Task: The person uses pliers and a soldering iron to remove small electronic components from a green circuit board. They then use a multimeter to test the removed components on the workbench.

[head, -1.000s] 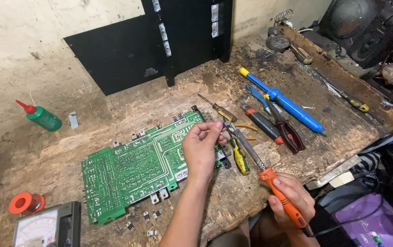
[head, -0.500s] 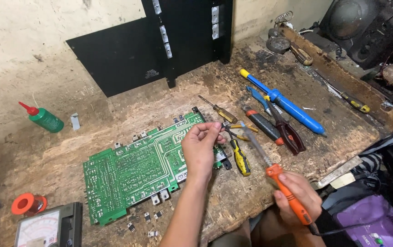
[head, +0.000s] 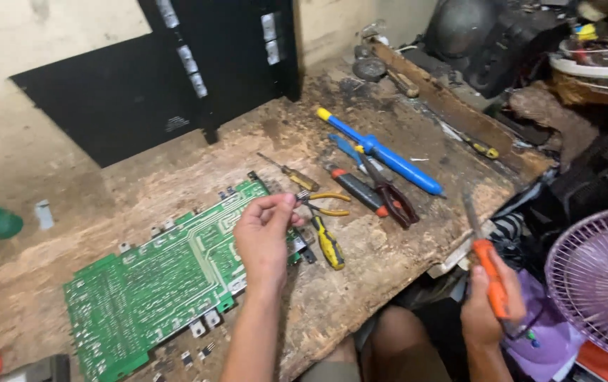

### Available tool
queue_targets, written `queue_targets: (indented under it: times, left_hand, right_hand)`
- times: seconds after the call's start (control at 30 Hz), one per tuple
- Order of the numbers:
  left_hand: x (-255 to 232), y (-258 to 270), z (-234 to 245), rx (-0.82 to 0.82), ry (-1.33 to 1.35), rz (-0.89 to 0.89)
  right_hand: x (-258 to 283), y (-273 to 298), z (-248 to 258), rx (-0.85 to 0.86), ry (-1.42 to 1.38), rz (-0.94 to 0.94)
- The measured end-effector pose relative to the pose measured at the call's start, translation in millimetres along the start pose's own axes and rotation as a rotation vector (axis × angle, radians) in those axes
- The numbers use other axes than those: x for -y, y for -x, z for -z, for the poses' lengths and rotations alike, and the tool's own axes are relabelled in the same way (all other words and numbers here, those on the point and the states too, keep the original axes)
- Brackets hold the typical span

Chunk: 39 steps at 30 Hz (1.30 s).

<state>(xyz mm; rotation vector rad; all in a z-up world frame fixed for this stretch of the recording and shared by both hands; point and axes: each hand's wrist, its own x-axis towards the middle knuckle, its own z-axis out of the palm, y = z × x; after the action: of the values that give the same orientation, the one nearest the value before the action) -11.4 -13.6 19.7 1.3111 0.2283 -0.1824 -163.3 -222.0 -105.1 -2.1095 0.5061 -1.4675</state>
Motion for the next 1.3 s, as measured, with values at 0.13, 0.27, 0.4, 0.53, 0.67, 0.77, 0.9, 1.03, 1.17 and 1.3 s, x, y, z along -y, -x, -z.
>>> queue_targets:
  times: [0.13,0.27,0.4,0.53,0.67,0.77,0.9,1.03,1.17,1.3]
  left_hand:
    - [8.7,-1.8,1.1,0.007,-0.101,-0.115]
    - [10.9,-1.1,0.0,0.048,-0.196,-0.211]
    - [13.2,-1.0,0.3,0.051,-0.176,-0.260]
    - [13.5,-1.7,1.9,0.043,-0.198,-0.272]
    - [14.4,-2.0,2.5,0.033,-0.205,-0.286]
    - [17.3,-3.8,3.4,0.046,-0.206,-0.310]
    - [20.8,-4.9,3.3,0.052,-0.207,-0.357]
    - [18.7,-4.0,1.9,0.051,-0.215,-0.317]
    - [19.5,-4.0,2.1,0.054,-0.214,-0.327]
    - [22.4,-4.1,2.1,0.065,-0.225,-0.347]
  right_hand:
    - [-2.0,13.3,-4.2,-0.080,-0.200,-0.115]
    - [12.3,13.5,-13.3,-0.114,-0.501,0.026]
    - [32.4,4.1,-20.2,0.007,-0.472,0.201]
    - [51.6,-2.4,-21.6,0.126,-0.473,0.167]
    - [57.0,-2.9,-25.5,0.168,-0.512,0.154]
    - [56.8,-1.8,-27.1,0.177,-0.521,0.152]
    - [58.0,-3.3,-27.1,0.197,-0.540,0.169]
    - [63.6,-4.2,-26.3,0.215,-0.530,0.146]
    - [63.3,-3.4,-27.1,0.222,-0.530,0.134]
    - [62.1,-3.2,-27.7,0.227,-0.529,0.143]
